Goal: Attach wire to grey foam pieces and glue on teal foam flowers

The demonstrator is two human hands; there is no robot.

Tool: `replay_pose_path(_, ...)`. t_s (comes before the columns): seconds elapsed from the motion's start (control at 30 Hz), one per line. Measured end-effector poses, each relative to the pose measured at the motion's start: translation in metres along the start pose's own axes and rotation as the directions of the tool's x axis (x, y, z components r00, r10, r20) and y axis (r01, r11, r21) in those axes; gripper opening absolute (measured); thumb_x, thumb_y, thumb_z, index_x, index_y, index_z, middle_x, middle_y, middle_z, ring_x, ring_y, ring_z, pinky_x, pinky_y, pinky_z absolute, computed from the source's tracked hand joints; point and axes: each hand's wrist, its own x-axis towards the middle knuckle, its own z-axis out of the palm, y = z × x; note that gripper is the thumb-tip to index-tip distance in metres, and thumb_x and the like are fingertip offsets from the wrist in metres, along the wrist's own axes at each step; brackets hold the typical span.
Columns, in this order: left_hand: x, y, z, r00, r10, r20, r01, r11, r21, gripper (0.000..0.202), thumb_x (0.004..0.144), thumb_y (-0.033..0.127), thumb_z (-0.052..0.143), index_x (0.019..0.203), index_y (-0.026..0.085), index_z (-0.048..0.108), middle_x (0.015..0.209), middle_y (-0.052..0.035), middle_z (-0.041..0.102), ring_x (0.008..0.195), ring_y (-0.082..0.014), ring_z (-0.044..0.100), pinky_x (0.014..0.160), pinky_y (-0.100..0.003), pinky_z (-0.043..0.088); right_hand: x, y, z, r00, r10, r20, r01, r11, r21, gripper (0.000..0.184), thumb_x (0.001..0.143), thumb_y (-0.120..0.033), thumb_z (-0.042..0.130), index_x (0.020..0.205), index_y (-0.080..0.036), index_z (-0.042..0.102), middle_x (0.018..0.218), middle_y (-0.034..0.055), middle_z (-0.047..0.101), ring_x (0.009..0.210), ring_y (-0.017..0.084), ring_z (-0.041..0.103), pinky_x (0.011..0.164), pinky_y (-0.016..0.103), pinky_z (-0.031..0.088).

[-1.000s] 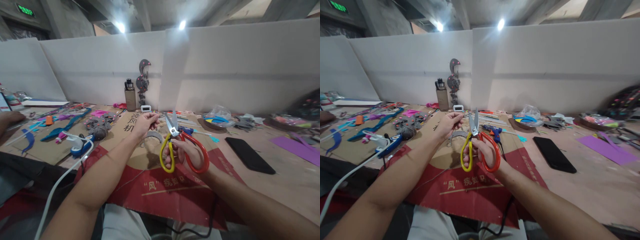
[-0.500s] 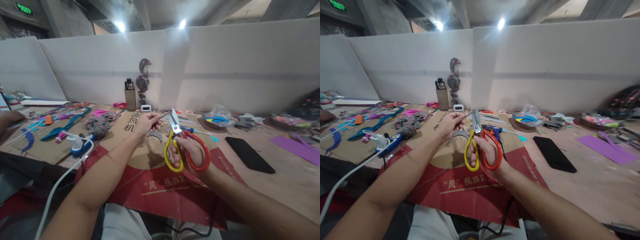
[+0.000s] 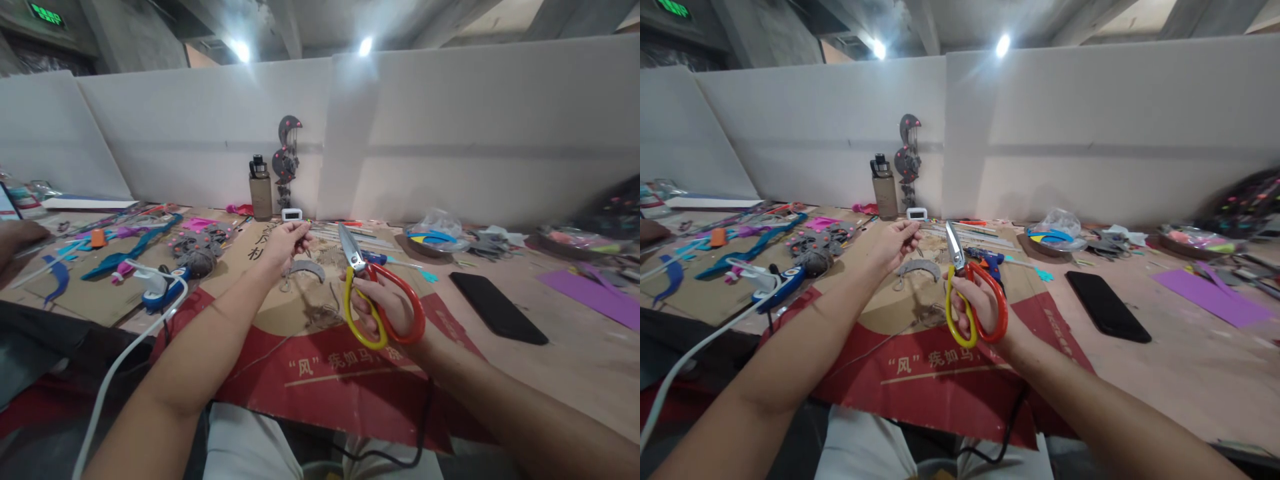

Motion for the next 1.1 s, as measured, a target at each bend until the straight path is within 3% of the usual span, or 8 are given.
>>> replay_pose_path(0.1,0.007,0.015,-0.015,0.996,0.009,-0.086,-0.017,0.995,-0.099,0.012,0.083,0.017,0.065,0.076,0.013,0.057,0.059,0.0029,0.057,0.043,-0.0012,0.048,0.038,-0.011,0.03,-0.006,0.002,-0.016,1.0,0.002,0.031,0.009,0.926,-0.378,0.028,0.082,-0.047,0.057,0.067,-0.023,0.055,0.046,-0.0026,0.05,0.036,0.012,0.043,0.036,0.025,0.033)
replay_pose_path(0.23,0.017,0.03,-0.039,0.988,0.073,-0.138,-0.099,0.977,-0.19,0.01,0.084,0.015,0.062,0.076,0.014,0.056,0.06,0.0032,0.056,0.044,-0.001,0.047,0.038,-0.009,0.031,-0.022,0.001,-0.024,0.977,-0.1,0.19,0.211,0.609,-0.765,0.024,0.076,-0.03,0.065,0.099,-0.024,0.068,0.088,0.005,0.071,0.078,0.023,0.065,0.068,0.032,0.049)
replay_pose_path(0.37,0.019,0.034,-0.052,0.992,0.083,-0.092,-0.076,0.994,0.076,0.012,0.084,0.014,0.059,0.072,0.014,0.057,0.056,0.0029,0.055,0.039,-0.0013,0.042,0.034,-0.012,0.023,-0.038,-0.005,-0.012,0.964,-0.016,0.266,0.256,0.325,-0.91,0.033,0.075,-0.024,0.065,0.107,-0.027,0.068,0.097,0.0066,0.072,0.086,0.024,0.065,0.074,0.031,0.047)
replay_pose_path(0.5,0.017,0.025,-0.058,1.0,0.022,-0.023,-0.003,0.791,0.612,0.01,0.078,0.014,0.065,0.068,0.014,0.063,0.052,0.0,0.058,0.037,-0.005,0.043,0.036,-0.016,0.026,-0.044,-0.01,-0.004,0.928,0.026,0.371,0.347,0.295,-0.89,0.035,0.078,-0.028,0.066,0.113,-0.029,0.068,0.105,0.0072,0.069,0.092,0.023,0.065,0.08,0.031,0.047)
replay_pose_path(0.6,0.019,0.012,-0.061,0.995,-0.1,0.008,0.051,0.572,0.818,0.014,0.072,0.013,0.068,0.059,0.015,0.064,0.045,-0.0009,0.057,0.035,-0.0078,0.043,0.038,-0.019,0.027,-0.037,-0.011,-0.006,0.916,-0.052,0.397,0.395,0.273,-0.877,0.029,0.083,-0.033,0.063,0.111,-0.028,0.069,0.106,0.0086,0.068,0.095,0.024,0.063,0.085,0.033,0.047)
replay_pose_path(0.87,0.026,-0.014,-0.054,0.985,-0.061,0.159,-0.129,0.339,0.932,0.017,0.047,0.016,0.082,0.052,0.02,0.066,0.051,0.0007,0.058,0.053,-0.013,0.049,0.053,-0.023,0.034,0.04,-0.005,-0.013,0.954,-0.196,0.228,0.255,0.126,-0.959,0.035,0.09,-0.035,0.054,0.118,-0.017,0.064,0.115,0.0141,0.064,0.105,0.025,0.06,0.092,0.035,0.044)
replay_pose_path(1.0,0.026,-0.021,-0.05,0.984,-0.069,0.166,-0.149,0.197,0.969,0.017,0.047,0.018,0.082,0.054,0.021,0.066,0.055,-0.0001,0.059,0.058,-0.0156,0.051,0.058,-0.025,0.036,0.081,0.009,-0.015,0.975,-0.18,0.13,0.15,0.101,-0.983,0.046,0.088,-0.034,0.056,0.129,-0.012,0.055,0.121,0.0187,0.059,0.111,0.028,0.058,0.094,0.038,0.044)
replay_pose_path(1.1,0.026,-0.025,-0.051,0.984,-0.077,0.159,-0.144,0.164,0.976,0.015,0.05,0.018,0.079,0.057,0.021,0.066,0.059,-0.0012,0.061,0.062,-0.0174,0.053,0.06,-0.026,0.037,0.098,0.017,-0.014,0.987,-0.133,0.095,0.106,0.085,-0.991,0.041,0.086,-0.035,0.058,0.118,-0.008,0.06,0.112,0.0232,0.062,0.102,0.032,0.062,0.086,0.041,0.047)
